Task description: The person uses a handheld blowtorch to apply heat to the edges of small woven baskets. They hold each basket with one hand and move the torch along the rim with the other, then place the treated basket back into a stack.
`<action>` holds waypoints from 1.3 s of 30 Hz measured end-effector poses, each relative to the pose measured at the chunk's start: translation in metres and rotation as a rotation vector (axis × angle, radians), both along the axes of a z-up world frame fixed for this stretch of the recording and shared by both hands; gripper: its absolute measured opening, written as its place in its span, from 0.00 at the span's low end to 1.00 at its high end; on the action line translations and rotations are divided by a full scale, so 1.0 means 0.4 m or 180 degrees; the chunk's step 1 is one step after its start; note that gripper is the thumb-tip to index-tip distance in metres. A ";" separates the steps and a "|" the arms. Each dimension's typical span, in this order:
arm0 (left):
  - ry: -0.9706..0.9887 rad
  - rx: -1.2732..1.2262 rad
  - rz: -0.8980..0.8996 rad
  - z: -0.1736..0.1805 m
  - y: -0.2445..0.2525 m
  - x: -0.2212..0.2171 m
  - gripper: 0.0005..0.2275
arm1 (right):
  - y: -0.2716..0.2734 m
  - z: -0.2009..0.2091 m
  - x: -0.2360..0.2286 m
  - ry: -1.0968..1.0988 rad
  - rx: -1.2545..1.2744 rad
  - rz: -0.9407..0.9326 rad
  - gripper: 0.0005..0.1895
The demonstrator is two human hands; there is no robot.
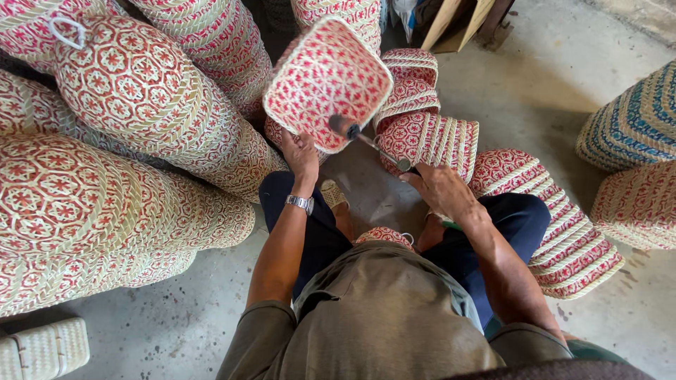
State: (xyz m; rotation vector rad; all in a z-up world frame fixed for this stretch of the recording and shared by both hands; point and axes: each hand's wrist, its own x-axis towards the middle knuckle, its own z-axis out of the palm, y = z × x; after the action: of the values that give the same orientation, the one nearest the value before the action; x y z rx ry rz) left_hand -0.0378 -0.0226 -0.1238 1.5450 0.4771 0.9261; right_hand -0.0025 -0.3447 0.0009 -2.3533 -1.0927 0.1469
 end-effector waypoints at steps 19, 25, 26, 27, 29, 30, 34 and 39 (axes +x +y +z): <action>-0.0978 -0.0992 0.0319 -0.046 0.015 0.042 0.43 | -0.042 0.017 -0.041 -0.0143 0.0401 -0.0489 0.19; -0.0499 -0.0462 0.0389 -0.036 -0.026 0.030 0.47 | -0.058 -0.015 -0.023 -0.0371 0.0535 -0.0691 0.18; -0.0421 -0.0593 0.0326 -0.030 -0.035 0.027 0.47 | -0.061 -0.021 -0.010 -0.0293 0.0579 -0.0692 0.18; -0.0342 -0.0722 0.0262 -0.024 -0.045 0.022 0.47 | -0.063 -0.026 0.002 -0.0215 0.0623 -0.0693 0.19; -0.0477 -0.1398 0.0013 -0.015 -0.081 0.017 0.43 | -0.043 -0.037 0.030 -0.0270 0.0434 -0.0748 0.19; -0.0535 -0.1742 -0.0107 -0.016 -0.105 0.013 0.41 | -0.026 -0.044 0.041 -0.0292 0.0334 -0.0772 0.19; -0.0215 -0.1856 -0.0360 -0.034 -0.173 0.013 0.29 | 0.062 -0.074 0.060 0.0259 0.0027 -0.0747 0.19; 0.0248 -0.1827 -0.0304 -0.001 -0.156 0.026 0.27 | 0.032 -0.065 0.021 0.0106 0.0451 -0.0400 0.15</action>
State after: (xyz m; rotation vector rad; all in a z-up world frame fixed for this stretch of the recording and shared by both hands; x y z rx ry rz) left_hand -0.0272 -0.0851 -0.1242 1.0697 0.6532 0.5858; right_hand 0.0058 -0.3320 -0.0251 -2.2762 -0.9060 0.0605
